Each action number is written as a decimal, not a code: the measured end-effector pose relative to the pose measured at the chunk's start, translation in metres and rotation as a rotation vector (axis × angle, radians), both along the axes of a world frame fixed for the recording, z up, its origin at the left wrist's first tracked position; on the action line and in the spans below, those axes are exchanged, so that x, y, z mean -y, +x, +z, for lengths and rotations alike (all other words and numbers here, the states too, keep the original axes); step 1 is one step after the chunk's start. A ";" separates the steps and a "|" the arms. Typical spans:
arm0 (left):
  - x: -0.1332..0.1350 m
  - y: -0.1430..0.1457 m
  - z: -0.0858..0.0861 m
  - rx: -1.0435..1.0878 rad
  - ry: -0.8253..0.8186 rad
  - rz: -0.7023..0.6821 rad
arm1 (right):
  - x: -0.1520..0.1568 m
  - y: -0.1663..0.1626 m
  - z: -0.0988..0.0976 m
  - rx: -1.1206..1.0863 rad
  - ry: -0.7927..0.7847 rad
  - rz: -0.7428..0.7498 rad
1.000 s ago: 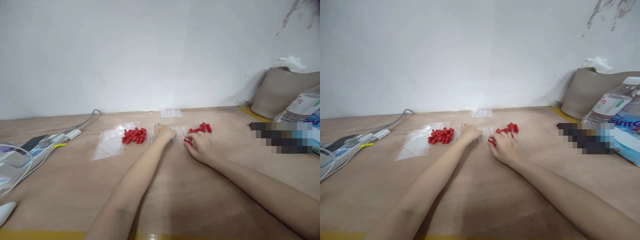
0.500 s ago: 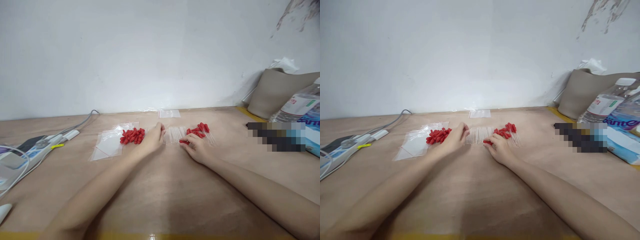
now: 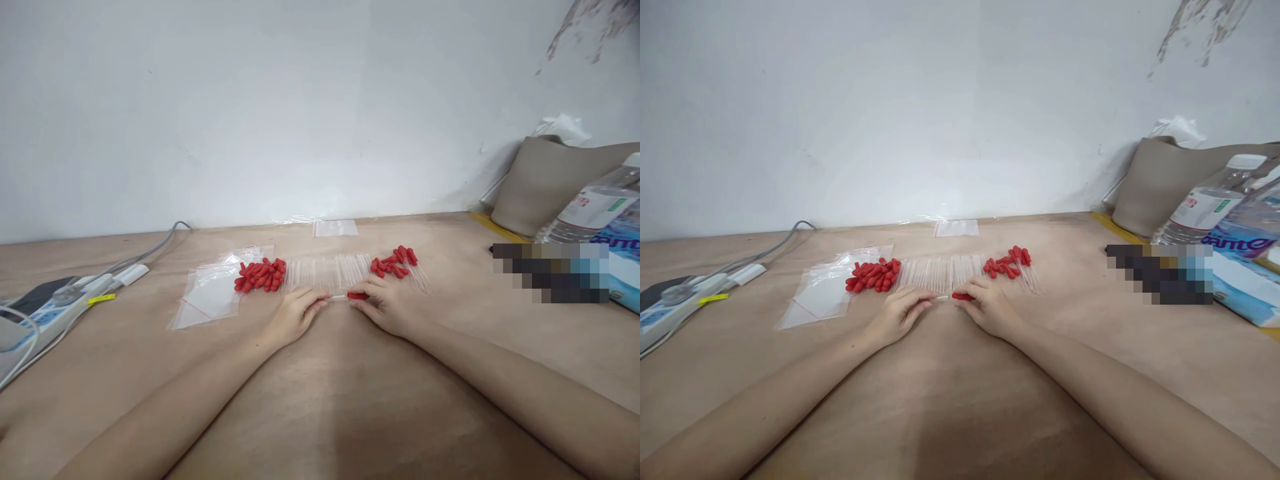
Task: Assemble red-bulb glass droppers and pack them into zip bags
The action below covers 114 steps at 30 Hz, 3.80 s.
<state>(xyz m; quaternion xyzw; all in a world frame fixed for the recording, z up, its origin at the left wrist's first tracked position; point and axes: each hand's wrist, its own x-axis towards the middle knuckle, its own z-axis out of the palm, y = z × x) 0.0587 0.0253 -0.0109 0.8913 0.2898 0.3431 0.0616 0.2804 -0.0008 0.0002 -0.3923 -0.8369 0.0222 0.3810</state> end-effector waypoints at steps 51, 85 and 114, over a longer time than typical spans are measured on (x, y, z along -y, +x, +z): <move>0.006 0.007 0.001 0.019 -0.099 -0.029 | -0.012 -0.015 -0.009 -0.386 -0.289 0.174; 0.007 0.005 0.006 -0.088 -0.168 -0.001 | -0.085 0.100 0.007 0.192 -0.134 -0.510; -0.057 0.090 0.035 -0.443 -0.180 0.783 | -0.072 0.045 0.005 -0.297 -0.169 -0.402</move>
